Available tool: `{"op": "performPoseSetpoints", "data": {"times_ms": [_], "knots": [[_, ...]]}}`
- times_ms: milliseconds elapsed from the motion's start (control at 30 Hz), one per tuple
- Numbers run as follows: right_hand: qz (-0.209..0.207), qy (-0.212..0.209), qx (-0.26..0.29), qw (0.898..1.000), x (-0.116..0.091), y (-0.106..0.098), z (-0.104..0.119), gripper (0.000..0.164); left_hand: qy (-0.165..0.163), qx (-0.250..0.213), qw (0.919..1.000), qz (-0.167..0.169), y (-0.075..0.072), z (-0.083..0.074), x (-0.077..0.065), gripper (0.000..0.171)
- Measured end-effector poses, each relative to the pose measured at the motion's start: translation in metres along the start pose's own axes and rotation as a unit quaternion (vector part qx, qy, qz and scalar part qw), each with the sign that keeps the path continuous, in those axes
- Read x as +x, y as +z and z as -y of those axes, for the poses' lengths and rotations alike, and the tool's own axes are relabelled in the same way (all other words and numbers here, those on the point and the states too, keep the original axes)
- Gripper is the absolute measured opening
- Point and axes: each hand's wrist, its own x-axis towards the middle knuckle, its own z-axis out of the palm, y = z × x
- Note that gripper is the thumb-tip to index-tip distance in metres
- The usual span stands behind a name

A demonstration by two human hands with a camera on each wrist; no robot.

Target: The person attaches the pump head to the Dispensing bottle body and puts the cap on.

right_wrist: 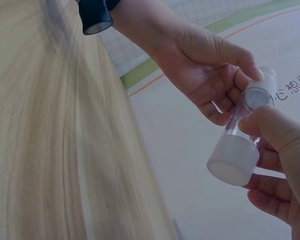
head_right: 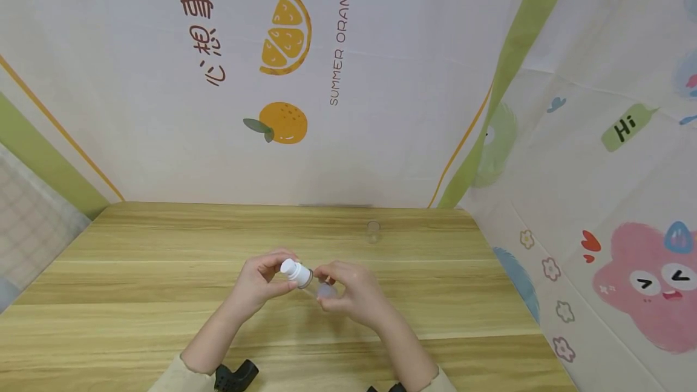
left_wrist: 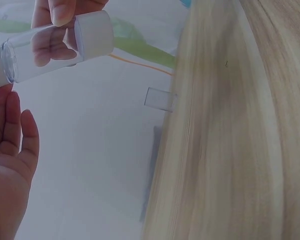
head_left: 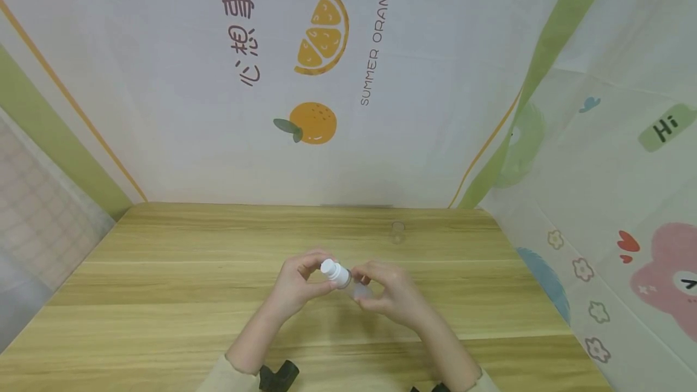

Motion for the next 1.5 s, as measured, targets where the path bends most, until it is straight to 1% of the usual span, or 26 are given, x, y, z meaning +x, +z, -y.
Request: {"op": "performPoseSetpoints", "data": {"times_ms": [233,367,467,600,767,933,1267,1500], "knots": [[0.003,-0.009,0.003,1.0,-0.0006,0.0003,-0.0003,0.041,0.005,0.003,1.0,0.003,0.0001,0.0009,-0.001,0.027],[0.005,-0.007,-0.002,1.0,-0.0009,0.0001,0.0003,0.041,0.008,0.005,0.9999,0.005,-0.0001,0.0021,-0.0014,0.027],[0.005,-0.002,-0.001,1.0,-0.0013,-0.0003,0.0007,0.041,0.004,0.004,1.0,0.003,0.0001,0.002,-0.0014,0.027],[0.003,0.007,-0.003,1.0,-0.0013,-0.0006,0.0012,0.04,-0.01,0.001,0.9999,-0.003,0.0003,0.0011,-0.0014,0.027],[-0.001,0.016,-0.013,1.0,-0.0007,-0.0006,0.0021,0.04,-0.021,0.0,0.9998,-0.007,0.0001,0.0011,-0.0015,0.031],[-0.008,0.019,-0.016,1.0,0.0003,-0.0004,0.0032,0.04,-0.022,-0.003,0.9997,-0.008,-0.0003,0.0027,-0.0007,0.034],[-0.008,0.041,-0.014,0.999,0.0008,-0.0015,0.0071,0.04,-0.016,-0.017,0.9997,-0.004,0.0007,0.0018,0.0004,0.031],[-0.011,0.054,-0.014,0.998,0.001,-0.002,0.009,0.041,-0.019,-0.024,0.9995,-0.006,0.0022,0.0005,0.0008,0.031]]}}
